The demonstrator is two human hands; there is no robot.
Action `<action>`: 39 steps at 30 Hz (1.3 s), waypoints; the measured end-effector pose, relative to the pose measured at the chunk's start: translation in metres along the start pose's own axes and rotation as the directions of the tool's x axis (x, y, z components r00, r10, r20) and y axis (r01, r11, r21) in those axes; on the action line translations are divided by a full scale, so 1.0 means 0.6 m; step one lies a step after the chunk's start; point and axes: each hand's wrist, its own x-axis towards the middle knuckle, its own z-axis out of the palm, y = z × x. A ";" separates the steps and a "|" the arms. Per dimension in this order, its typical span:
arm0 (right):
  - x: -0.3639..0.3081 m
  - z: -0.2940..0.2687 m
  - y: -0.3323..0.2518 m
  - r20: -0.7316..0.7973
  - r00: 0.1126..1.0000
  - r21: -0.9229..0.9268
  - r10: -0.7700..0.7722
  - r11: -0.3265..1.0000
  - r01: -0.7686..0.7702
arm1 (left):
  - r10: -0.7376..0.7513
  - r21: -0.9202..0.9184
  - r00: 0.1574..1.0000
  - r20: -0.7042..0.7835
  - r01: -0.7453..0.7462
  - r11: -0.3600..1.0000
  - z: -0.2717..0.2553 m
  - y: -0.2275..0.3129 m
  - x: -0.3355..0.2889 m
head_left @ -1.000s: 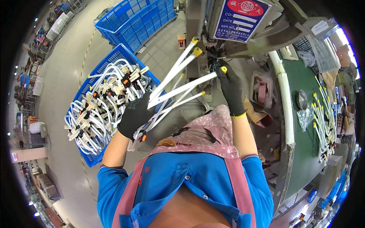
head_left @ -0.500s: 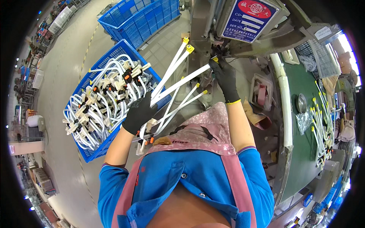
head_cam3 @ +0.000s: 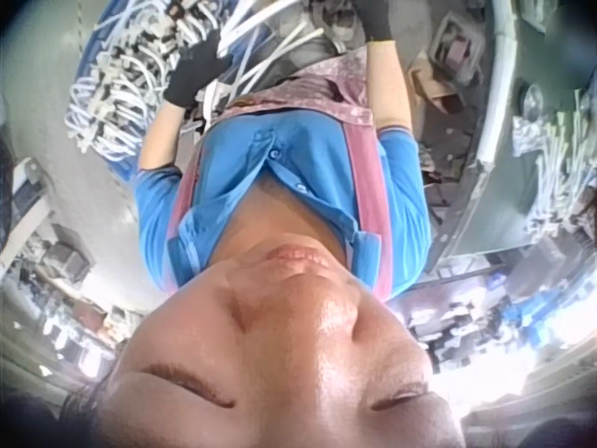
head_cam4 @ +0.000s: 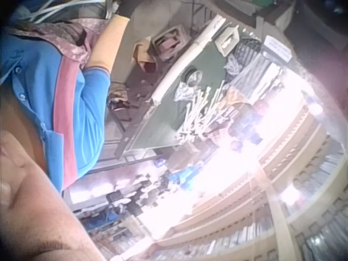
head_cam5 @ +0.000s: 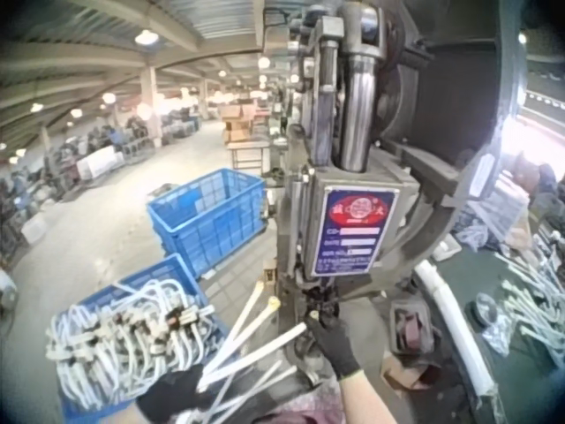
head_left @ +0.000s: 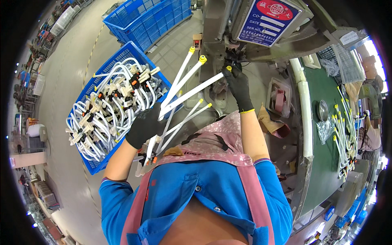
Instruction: The person picks white cable assemblies from a blue crate, inserts the ends into a machine to attach yellow caps, and places the finished units on a green workbench. The process is repeated continuously throughout the clip.
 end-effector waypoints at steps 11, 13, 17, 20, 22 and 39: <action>-0.025 0.015 0.009 -0.045 0.999 -0.011 0.028 1.000 -0.028 | 0.046 -0.017 0.998 -0.053 -0.047 0.999 0.055 -0.018 0.001; -0.038 0.014 0.015 -0.038 0.999 -0.011 0.014 1.000 -0.015 | -0.017 -0.032 1.000 0.009 0.018 0.999 0.048 -0.013 0.003; -0.070 0.013 0.044 -0.042 0.995 0.010 0.095 0.995 -0.095 | 0.015 -0.038 0.997 -0.082 -0.018 0.999 0.046 0.002 -0.010; -0.094 0.013 0.069 -0.074 0.988 -0.052 0.133 0.989 -0.137 | 0.052 0.034 0.988 -0.148 -0.047 0.998 0.048 0.008 -0.016; -0.117 0.007 0.080 -0.070 0.991 -0.013 0.114 0.993 -0.115 | 0.024 -0.006 0.991 -0.134 -0.025 1.000 0.046 0.008 -0.015; -0.250 0.046 0.202 0.298 0.900 0.150 0.320 0.915 -0.375 | -0.244 -0.270 0.905 -0.348 0.152 0.951 0.006 0.000 -0.088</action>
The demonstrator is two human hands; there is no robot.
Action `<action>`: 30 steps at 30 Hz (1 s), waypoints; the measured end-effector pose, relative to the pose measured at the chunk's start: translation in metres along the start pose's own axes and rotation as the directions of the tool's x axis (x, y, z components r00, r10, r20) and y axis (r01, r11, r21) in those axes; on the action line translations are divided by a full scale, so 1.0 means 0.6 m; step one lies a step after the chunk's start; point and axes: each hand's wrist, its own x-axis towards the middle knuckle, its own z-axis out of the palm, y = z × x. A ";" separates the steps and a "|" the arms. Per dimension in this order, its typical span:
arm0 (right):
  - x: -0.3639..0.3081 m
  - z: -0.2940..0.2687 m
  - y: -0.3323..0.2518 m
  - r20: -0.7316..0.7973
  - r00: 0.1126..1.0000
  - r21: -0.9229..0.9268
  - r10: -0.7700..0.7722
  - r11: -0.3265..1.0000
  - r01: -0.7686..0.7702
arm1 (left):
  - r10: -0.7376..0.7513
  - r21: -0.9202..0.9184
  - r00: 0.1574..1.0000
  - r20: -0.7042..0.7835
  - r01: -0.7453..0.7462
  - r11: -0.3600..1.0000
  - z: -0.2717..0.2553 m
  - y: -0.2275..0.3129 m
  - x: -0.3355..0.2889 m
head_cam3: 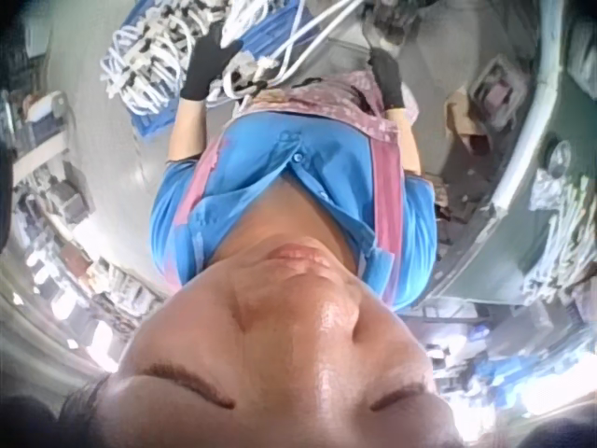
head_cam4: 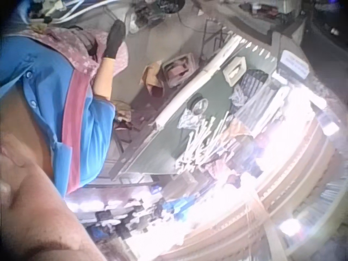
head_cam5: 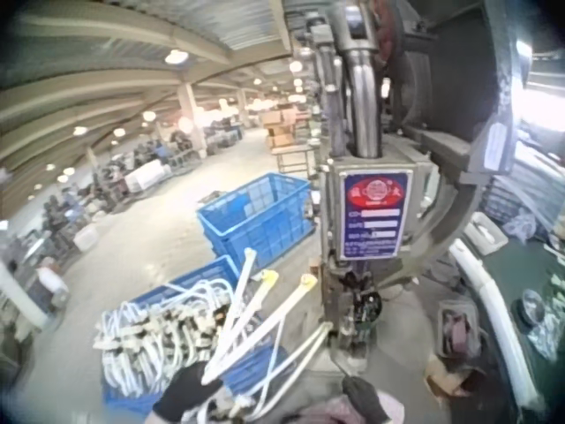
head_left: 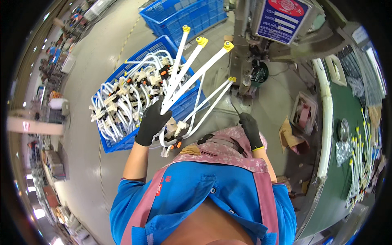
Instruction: The person picks white cable assemblies from a blue crate, inserts the ends into a machine to attach yellow caps, and places the finished units on a green workbench. The process is repeated continuously throughout the clip.
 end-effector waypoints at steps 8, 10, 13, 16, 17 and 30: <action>0.022 0.046 0.049 0.531 0.837 0.091 0.130 0.974 -0.209 | -0.186 -0.048 0.975 -0.119 0.181 0.982 -0.046 0.064 -0.096; 0.013 0.057 0.064 0.545 0.829 0.045 0.125 0.983 -0.178 | -0.282 -0.092 0.949 -0.142 0.271 0.958 -0.063 0.099 -0.121; 0.016 0.071 0.080 0.775 0.633 0.168 -0.003 0.965 -0.201 | -0.337 -0.190 0.920 -0.199 0.302 0.934 -0.091 0.163 -0.166; 0.019 0.128 0.065 0.798 0.598 0.213 0.078 0.891 -0.401 | -0.406 -0.245 0.880 -0.248 0.348 0.905 -0.123 0.238 -0.223; 0.020 0.151 0.050 0.805 0.576 0.220 0.139 0.833 -0.508 | -0.433 -0.288 0.854 -0.288 0.354 0.890 -0.132 0.261 -0.246; -0.096 0.090 -0.218 0.889 0.067 0.285 -0.452 0.434 -0.855 | -0.644 -0.560 0.561 -0.520 0.345 0.753 -0.183 0.123 -0.510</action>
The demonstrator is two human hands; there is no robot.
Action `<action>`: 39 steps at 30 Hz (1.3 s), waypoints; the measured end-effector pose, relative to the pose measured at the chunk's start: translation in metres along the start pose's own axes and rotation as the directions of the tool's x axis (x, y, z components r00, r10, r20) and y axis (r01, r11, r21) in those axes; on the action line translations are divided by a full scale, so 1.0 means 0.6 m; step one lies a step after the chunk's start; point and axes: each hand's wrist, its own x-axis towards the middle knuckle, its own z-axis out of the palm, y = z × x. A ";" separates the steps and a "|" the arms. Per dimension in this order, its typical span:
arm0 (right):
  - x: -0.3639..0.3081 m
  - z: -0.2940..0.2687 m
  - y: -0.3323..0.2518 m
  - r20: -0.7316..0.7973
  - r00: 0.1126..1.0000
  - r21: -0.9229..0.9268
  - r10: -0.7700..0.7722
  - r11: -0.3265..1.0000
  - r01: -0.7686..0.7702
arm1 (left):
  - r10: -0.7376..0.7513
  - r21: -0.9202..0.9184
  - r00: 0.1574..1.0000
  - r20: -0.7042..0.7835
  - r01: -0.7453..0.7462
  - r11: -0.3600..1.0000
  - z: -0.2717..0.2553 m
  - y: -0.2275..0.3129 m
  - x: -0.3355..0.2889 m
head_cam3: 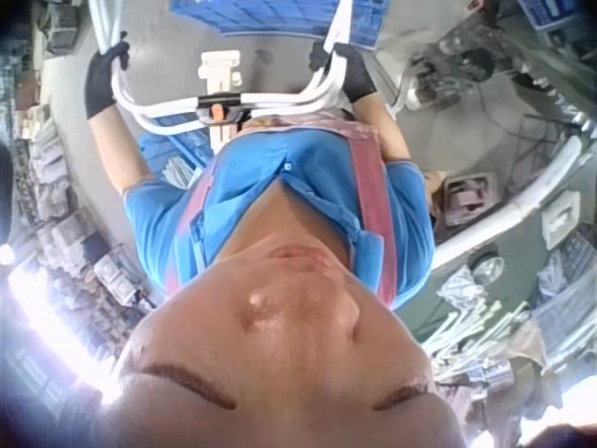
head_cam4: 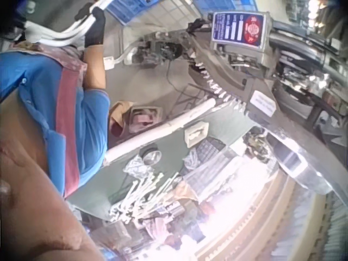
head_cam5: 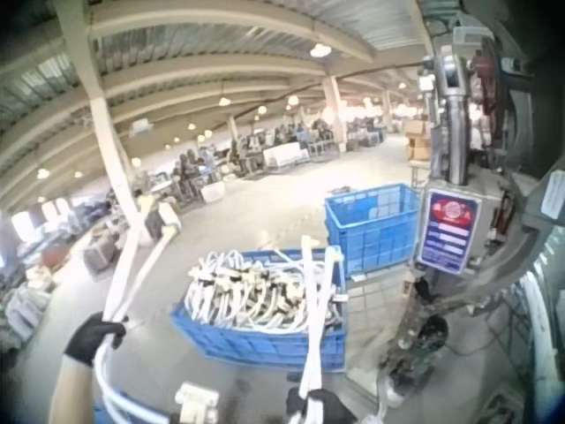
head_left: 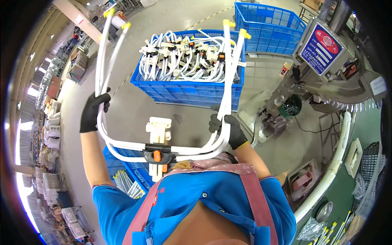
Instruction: The person picks white cable assemblies from a blue crate, inserts the ends into a machine to attach yellow caps, and places the finished units on a green workbench. The process is repeated continuously throughout the clip.
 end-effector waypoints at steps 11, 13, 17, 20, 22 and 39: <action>-0.050 0.165 0.038 -0.484 0.871 -0.572 -0.086 0.784 -0.241 | -0.180 0.343 0.944 0.278 0.078 0.936 0.225 -0.302 0.074; -0.043 0.153 0.047 -0.533 0.842 -0.604 -0.085 0.735 -0.308 | 0.004 -0.001 0.872 0.490 -0.004 1.000 0.285 -0.250 0.024; -0.018 0.124 0.081 -0.465 0.855 -0.707 -0.230 0.678 -0.202 | 0.293 -0.377 0.743 0.601 -0.060 0.924 0.381 -0.153 -0.121; -0.023 0.112 0.089 -0.450 0.870 -0.624 -0.200 0.767 -0.147 | 0.098 -0.191 0.649 0.754 0.073 0.979 0.373 -0.106 -0.138; -0.034 0.106 0.089 -0.318 0.920 -0.918 -0.230 0.315 -0.239 | -0.066 -0.044 0.512 0.856 0.199 0.979 0.365 -0.096 -0.130; -0.067 -0.120 -0.005 -0.118 0.863 -0.987 -0.491 0.154 -0.048 | -0.130 0.265 0.547 0.827 -0.176 0.948 0.290 -0.117 -0.085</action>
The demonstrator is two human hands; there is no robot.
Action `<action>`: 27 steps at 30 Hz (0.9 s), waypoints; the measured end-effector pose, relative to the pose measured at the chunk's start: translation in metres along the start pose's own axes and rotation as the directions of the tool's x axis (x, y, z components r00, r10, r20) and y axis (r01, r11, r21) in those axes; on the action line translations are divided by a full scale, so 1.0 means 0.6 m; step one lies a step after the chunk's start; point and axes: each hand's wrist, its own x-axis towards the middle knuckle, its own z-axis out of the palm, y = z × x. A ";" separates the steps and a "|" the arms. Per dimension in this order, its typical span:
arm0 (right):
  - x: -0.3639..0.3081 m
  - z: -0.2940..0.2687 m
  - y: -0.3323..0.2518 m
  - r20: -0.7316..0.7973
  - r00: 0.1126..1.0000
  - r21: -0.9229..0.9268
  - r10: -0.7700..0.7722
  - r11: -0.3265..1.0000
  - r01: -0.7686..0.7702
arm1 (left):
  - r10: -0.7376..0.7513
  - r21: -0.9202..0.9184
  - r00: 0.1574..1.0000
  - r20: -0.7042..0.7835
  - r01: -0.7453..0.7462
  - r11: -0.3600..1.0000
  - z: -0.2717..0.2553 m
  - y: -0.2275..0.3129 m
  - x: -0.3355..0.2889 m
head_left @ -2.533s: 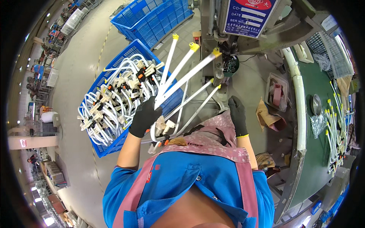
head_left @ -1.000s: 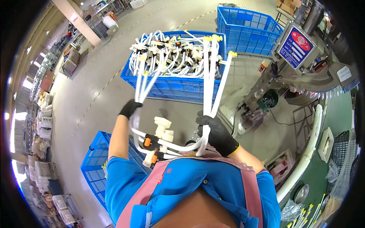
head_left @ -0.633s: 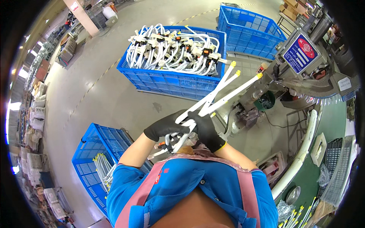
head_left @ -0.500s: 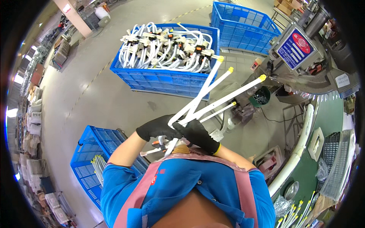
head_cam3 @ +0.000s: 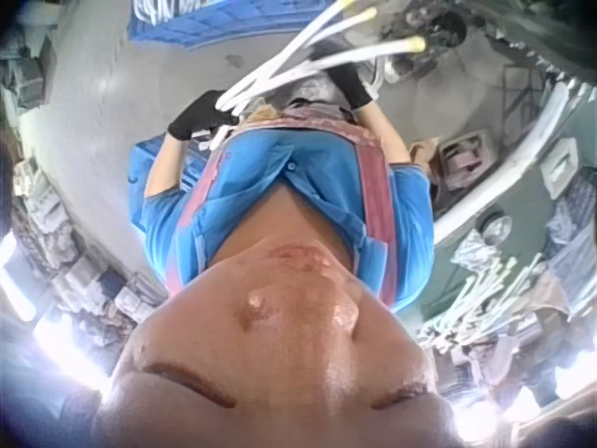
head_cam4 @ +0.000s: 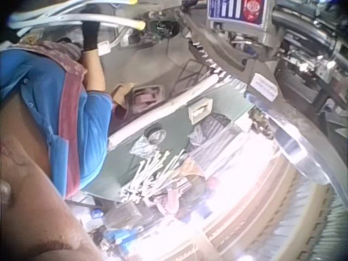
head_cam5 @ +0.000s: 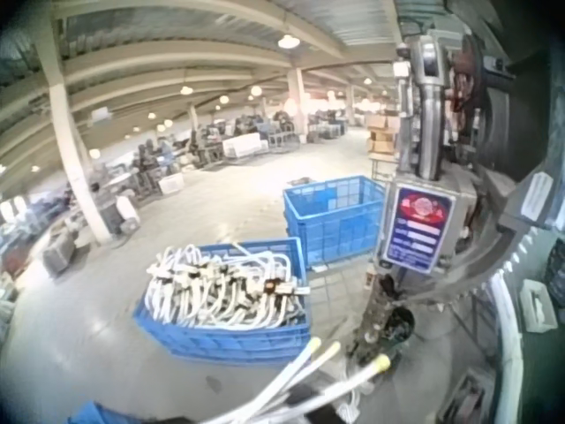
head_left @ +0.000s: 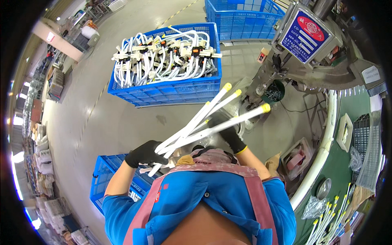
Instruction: The person picks white cable assemblies from a blue crate, inserts the ends into a machine to attach yellow caps, and places the finished units on a green workbench. The process is repeated continuously throughout the clip.
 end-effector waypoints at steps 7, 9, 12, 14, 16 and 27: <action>0.002 -0.121 -0.030 -0.573 0.765 0.221 0.294 0.954 -0.202 | -0.064 0.047 0.971 0.229 0.055 0.997 -0.057 -0.011 -0.007; 0.012 -0.118 -0.054 -0.681 0.722 0.080 0.125 0.992 -0.096 | -0.081 0.025 0.959 0.270 0.077 0.997 -0.072 -0.022 0.013; 0.020 -0.139 -0.097 -0.694 0.719 -0.200 0.030 0.952 -0.233 | -0.004 0.066 0.978 0.208 -0.010 0.998 -0.091 -0.032 0.055; 0.031 -0.150 -0.122 -0.723 0.690 -0.190 0.044 0.947 -0.259 | -0.040 0.077 0.967 0.250 0.021 0.997 -0.111 -0.028 0.083; 0.047 -0.164 -0.146 -0.747 0.663 -0.299 -0.048 0.915 -0.270 | 0.005 0.029 0.946 0.324 -0.016 0.999 -0.133 -0.018 0.114; 0.102 -0.218 -0.208 -0.841 0.535 -0.312 -0.083 0.882 -0.353 | 0.189 -0.003 0.900 0.392 -0.204 0.979 -0.208 0.035 0.225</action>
